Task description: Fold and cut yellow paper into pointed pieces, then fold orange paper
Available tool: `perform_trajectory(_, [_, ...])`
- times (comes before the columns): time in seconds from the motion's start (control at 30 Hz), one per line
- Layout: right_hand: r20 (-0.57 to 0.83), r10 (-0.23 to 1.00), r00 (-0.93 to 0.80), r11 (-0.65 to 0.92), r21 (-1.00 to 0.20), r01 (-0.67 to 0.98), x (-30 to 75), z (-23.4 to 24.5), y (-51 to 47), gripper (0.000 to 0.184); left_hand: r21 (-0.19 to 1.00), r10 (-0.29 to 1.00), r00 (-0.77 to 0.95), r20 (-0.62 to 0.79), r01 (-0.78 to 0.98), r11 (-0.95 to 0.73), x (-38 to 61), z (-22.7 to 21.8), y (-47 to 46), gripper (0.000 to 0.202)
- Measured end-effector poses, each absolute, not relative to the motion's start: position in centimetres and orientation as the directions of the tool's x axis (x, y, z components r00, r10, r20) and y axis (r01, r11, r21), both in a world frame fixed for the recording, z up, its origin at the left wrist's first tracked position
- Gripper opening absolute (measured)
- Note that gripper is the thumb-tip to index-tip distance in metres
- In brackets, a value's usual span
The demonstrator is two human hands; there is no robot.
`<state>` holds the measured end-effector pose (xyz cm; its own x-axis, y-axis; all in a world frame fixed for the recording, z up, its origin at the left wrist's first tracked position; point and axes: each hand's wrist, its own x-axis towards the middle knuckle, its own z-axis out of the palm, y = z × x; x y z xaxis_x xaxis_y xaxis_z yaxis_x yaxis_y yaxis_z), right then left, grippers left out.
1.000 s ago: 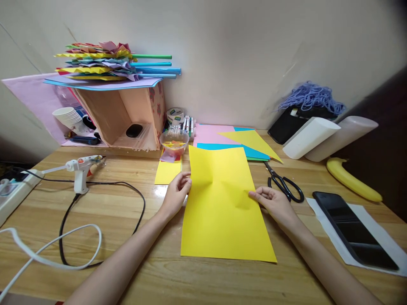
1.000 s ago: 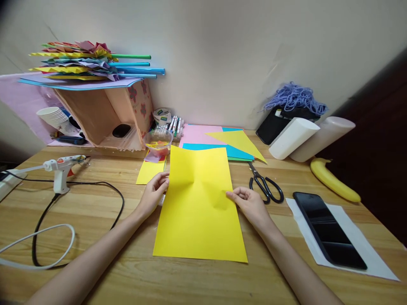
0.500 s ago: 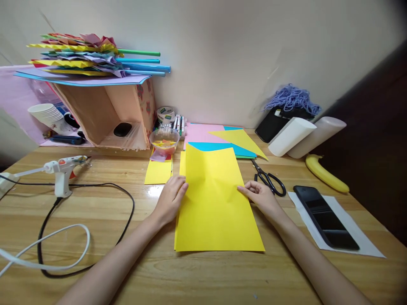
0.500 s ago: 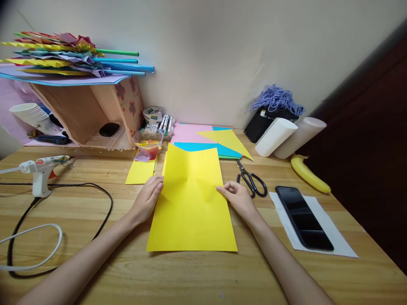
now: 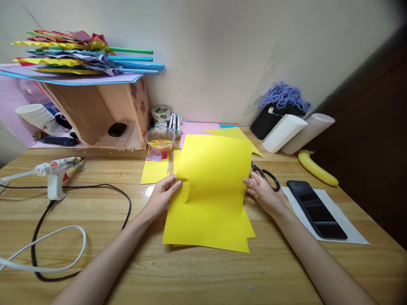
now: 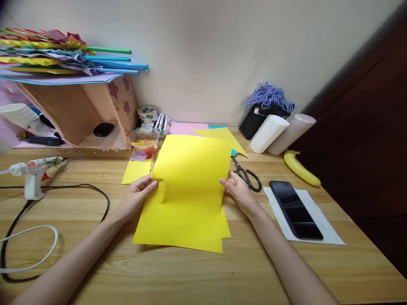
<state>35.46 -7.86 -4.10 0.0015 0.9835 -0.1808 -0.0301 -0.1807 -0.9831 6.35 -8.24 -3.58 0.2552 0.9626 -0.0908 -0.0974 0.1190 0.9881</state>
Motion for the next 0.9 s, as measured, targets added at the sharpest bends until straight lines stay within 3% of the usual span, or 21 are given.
perform_trajectory(0.13, [-0.238,0.967,-0.084,-0.247,-0.962,-0.117,34.8,-3.7,-8.7,0.042,0.947,0.953,0.251,-0.168,-0.229,0.227,6.2,-3.4,-8.0,0.039])
perform_trajectory(0.3, [-0.091,0.94,0.329,-0.015,-0.974,-0.227,34.6,-4.3,-8.5,0.031,0.754,0.855,0.372,-0.36,-0.423,0.502,5.8,-3.5,-7.6,0.048])
perform_trajectory(0.4, [0.0,0.879,0.477,0.134,-0.96,-0.246,34.4,-4.5,-8.5,0.027,0.718,0.82,0.446,-0.359,-0.429,0.548,6.5,-3.6,-8.2,0.041])
perform_trajectory(0.53, [-0.098,0.917,0.388,0.017,-0.959,-0.284,33.5,-4.6,-9.1,0.033,0.754,0.816,0.407,-0.41,-0.353,0.555,7.8,-3.7,-9.3,0.045])
perform_trajectory(0.73, [-0.216,0.965,0.15,-0.166,-0.943,-0.289,32.6,-4.6,-9.9,0.027,0.684,0.813,0.398,-0.425,-0.447,0.577,7.9,-3.6,-9.3,0.042])
perform_trajectory(0.9, [-0.263,0.919,0.295,-0.225,-0.962,-0.155,34.7,-4.5,-9.3,0.019,0.669,0.797,0.395,-0.457,-0.439,0.6,7.6,-3.6,-9.2,0.037])
